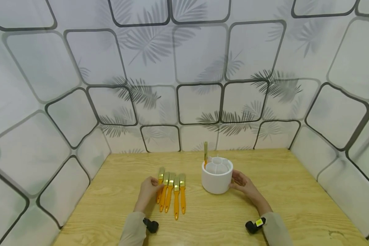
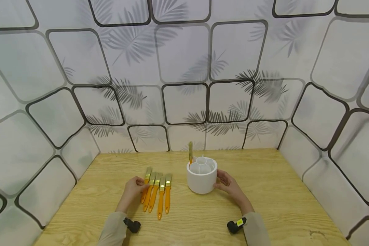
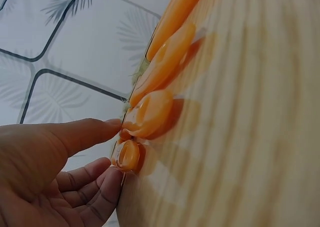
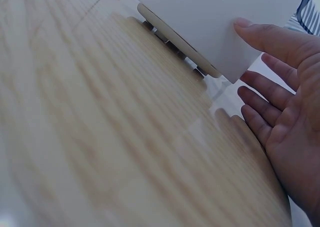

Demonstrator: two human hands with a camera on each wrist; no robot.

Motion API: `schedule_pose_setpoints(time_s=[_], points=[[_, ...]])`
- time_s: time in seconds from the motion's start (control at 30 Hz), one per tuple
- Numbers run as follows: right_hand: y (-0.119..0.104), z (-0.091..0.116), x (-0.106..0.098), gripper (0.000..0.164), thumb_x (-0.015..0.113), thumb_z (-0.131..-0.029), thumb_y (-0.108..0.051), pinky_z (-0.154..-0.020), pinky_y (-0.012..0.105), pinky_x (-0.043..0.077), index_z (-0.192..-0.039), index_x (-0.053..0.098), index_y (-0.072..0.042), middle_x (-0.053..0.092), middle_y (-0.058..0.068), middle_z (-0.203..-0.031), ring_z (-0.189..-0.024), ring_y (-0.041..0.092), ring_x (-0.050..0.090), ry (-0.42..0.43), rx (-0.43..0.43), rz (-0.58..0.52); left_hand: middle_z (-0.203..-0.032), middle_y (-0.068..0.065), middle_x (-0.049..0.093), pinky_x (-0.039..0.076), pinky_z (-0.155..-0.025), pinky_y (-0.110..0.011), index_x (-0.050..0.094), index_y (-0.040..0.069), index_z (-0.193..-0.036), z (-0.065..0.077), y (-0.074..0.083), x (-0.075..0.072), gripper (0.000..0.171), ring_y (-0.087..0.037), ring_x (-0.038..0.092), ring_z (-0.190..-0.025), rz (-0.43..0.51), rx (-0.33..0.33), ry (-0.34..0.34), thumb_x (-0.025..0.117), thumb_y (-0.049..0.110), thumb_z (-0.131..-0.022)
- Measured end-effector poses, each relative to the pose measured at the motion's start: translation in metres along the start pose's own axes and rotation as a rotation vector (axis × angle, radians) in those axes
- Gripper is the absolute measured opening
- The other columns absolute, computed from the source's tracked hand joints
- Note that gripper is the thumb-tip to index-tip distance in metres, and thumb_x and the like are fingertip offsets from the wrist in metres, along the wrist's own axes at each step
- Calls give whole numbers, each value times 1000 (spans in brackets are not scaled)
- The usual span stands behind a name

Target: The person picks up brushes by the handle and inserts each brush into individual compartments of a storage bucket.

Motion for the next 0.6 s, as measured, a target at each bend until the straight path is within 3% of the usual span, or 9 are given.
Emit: schedule_pose_setpoints(time_s=[0.27,0.6], points=[[-1,1,0,61,64,-87,-9,-108,46,30,-140,34,-4,38,22,-141,-115,-6,44,-3,50,12,-81,-12,60,48,-62,-32,57,-4,-89,2,2,1,29,-19,55,-71,-36,-27,-19,75,17,-78],[-2,1,-1,60,65,-86,-9,-100,20,37,-139,37,-6,43,18,-138,-116,-3,46,2,30,7,-78,-12,59,46,-57,-27,58,-5,-87,5,7,-1,26,-17,54,-67,-11,-25,-14,73,16,-79]])
Point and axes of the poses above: each hand's wrist, its own z-axis away from the middle knuckle, its own x-axis out of the palm, y = z × x, the point moved 4 cm from there along -z, towards the middle knuckle
